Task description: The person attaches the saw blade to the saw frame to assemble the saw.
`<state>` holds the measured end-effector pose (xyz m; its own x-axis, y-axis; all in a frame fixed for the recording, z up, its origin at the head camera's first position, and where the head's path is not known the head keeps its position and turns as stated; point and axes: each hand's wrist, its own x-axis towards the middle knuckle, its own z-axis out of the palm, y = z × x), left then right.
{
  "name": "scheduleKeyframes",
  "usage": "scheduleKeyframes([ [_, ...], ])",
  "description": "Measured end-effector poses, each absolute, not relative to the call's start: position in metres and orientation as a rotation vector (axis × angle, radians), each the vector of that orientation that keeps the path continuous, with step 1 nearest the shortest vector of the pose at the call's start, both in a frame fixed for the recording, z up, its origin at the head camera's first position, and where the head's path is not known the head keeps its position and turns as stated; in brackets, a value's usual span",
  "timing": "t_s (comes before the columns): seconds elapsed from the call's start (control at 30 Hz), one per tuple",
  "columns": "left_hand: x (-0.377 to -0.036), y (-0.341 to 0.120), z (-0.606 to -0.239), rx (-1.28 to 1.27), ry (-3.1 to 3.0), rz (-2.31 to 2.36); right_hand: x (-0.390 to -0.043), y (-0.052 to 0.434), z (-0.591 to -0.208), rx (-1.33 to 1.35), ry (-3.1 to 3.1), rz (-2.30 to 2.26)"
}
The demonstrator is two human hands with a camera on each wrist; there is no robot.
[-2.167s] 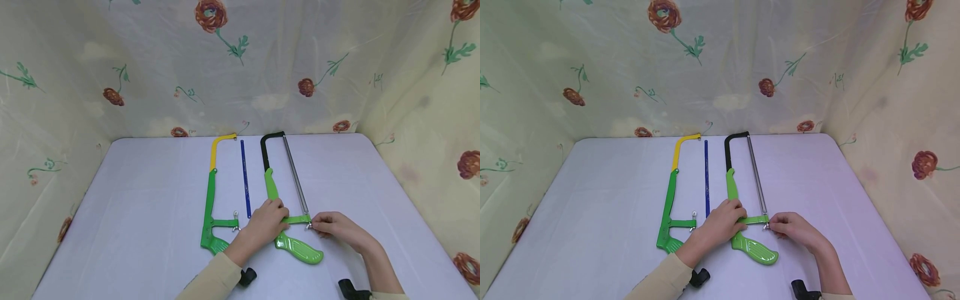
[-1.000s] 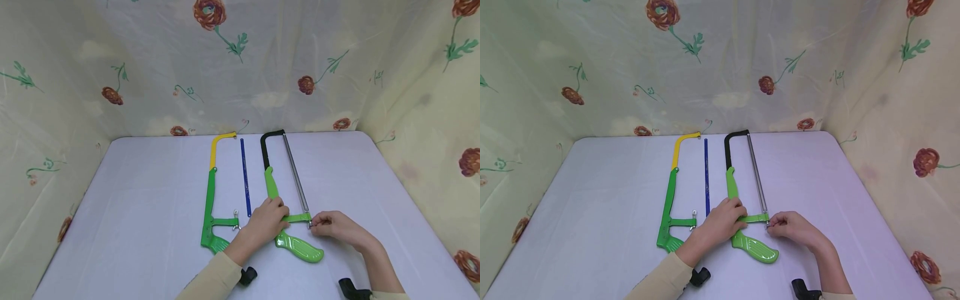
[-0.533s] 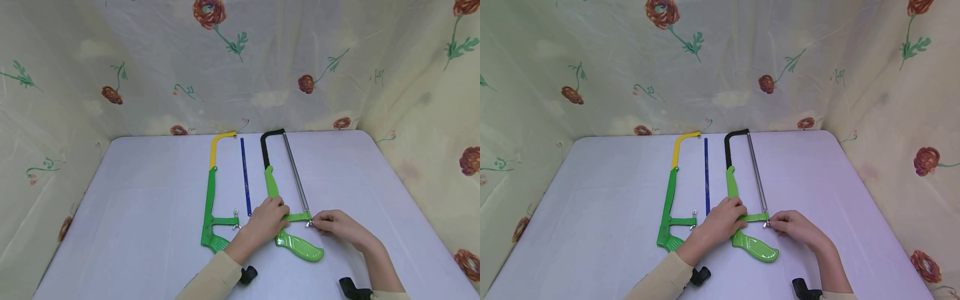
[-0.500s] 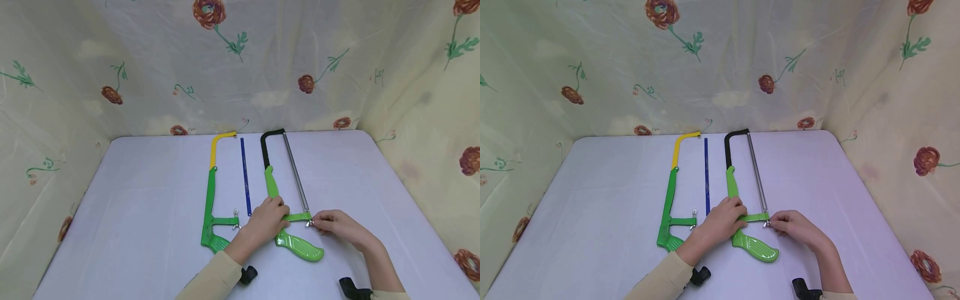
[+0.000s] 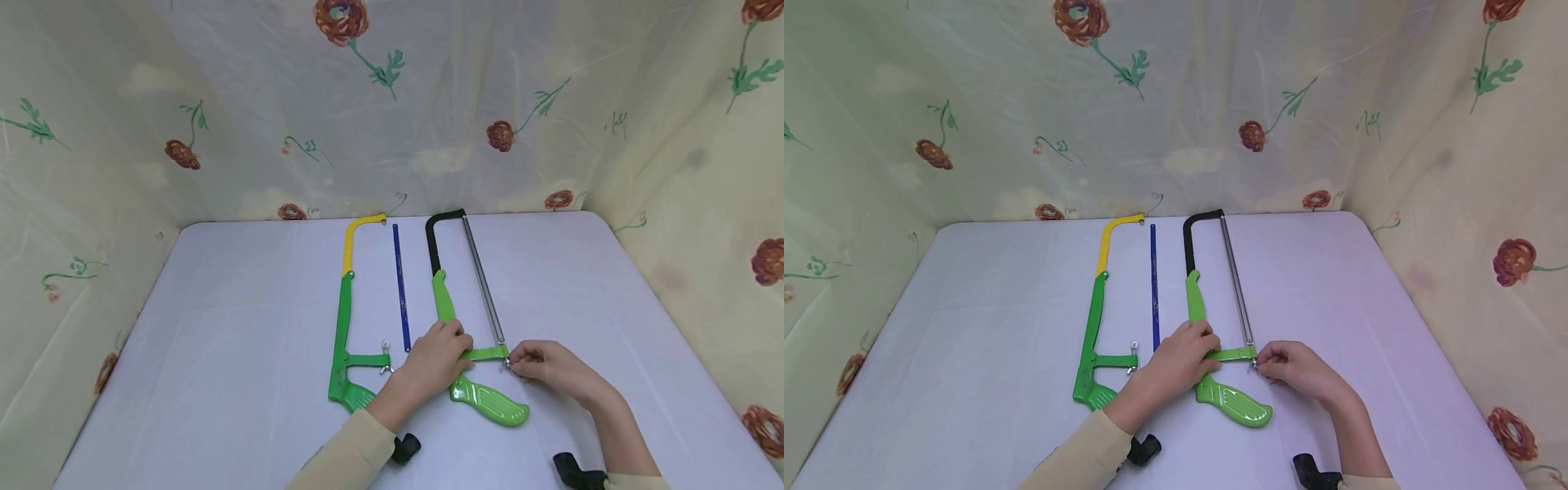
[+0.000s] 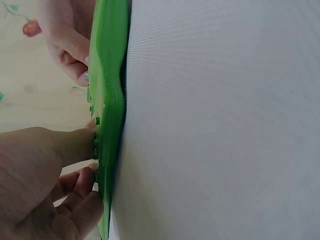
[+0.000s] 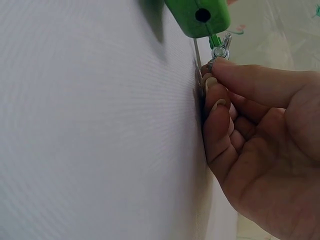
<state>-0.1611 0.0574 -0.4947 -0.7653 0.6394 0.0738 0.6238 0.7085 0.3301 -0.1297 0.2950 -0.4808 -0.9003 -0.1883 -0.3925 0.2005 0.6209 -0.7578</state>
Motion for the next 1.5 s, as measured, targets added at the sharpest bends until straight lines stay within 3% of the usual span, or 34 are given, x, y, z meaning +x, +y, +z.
scheduleKeyframes([
  [1.5, -0.1602, 0.058, -0.4931, 1.043, 2.861, 0.537, -0.1282, 0.2968, -0.4815, 0.025, 2.348, -1.311],
])
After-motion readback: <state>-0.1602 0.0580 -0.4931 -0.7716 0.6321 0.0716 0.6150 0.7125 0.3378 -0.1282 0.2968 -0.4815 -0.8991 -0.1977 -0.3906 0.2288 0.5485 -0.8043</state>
